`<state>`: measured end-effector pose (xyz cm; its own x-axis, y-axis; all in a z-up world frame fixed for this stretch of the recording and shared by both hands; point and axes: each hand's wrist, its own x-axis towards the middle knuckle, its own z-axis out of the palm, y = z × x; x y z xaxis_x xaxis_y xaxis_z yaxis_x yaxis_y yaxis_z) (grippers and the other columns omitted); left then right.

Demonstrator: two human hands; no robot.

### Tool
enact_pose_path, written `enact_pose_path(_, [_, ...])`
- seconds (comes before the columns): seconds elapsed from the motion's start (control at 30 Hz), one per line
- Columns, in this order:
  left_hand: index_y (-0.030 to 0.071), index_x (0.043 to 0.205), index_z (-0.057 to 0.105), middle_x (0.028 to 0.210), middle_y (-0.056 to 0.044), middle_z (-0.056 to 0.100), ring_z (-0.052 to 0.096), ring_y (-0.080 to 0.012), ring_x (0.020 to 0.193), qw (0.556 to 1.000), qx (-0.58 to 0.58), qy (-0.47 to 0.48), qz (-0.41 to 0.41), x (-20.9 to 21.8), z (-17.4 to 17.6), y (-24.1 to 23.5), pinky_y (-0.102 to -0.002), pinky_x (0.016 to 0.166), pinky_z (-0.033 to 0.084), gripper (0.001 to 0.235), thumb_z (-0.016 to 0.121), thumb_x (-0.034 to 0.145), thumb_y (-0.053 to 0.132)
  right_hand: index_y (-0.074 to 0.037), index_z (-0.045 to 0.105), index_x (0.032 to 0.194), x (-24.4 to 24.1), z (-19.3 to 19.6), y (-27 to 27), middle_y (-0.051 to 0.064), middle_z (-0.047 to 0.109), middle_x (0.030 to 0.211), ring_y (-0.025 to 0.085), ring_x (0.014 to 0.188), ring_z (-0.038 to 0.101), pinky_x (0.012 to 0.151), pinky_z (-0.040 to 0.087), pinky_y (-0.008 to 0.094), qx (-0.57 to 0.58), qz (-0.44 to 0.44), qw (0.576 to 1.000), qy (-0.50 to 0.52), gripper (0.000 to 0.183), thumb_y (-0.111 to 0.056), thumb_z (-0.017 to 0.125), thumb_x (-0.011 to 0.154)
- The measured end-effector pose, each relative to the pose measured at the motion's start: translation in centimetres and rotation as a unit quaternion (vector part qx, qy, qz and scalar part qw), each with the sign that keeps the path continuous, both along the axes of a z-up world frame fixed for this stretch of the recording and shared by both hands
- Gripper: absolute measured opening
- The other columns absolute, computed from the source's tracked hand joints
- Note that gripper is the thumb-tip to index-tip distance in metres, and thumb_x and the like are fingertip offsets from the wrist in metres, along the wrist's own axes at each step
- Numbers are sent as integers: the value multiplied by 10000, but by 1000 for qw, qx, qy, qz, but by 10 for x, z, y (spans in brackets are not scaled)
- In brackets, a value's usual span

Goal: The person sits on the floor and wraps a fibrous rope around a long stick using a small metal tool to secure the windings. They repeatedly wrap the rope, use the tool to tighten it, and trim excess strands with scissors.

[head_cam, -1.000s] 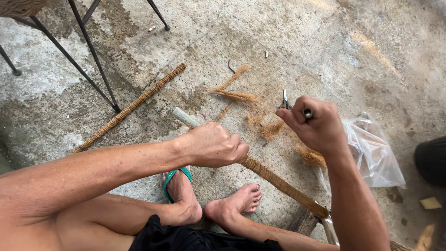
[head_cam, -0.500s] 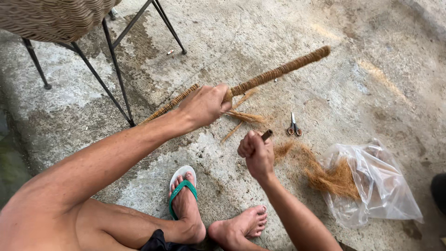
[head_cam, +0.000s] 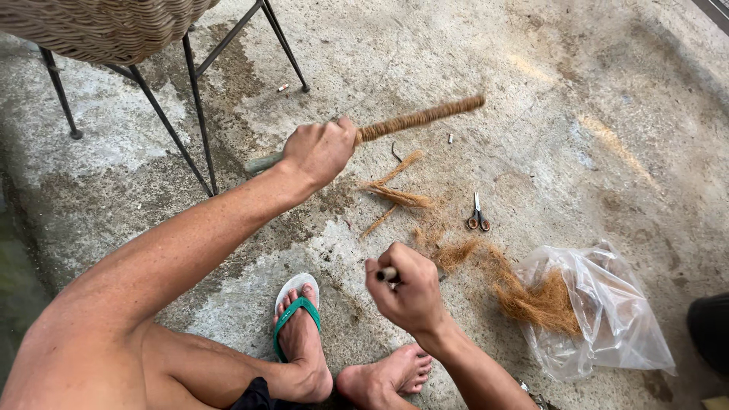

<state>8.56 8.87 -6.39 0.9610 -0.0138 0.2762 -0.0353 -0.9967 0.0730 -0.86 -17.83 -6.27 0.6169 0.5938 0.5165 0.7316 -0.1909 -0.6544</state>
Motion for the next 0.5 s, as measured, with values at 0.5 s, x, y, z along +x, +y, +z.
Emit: enact_pose_path(0.5, [55, 710, 596, 524, 1, 523, 481, -66, 393, 936, 219, 96, -256, -60, -31, -65, -266, 253, 370, 318, 445, 967, -58, -132, 483, 762, 57, 55, -69, -11, 490, 617, 87, 535, 443, 455, 367, 278, -78, 37, 944, -320, 352, -89, 736, 1002])
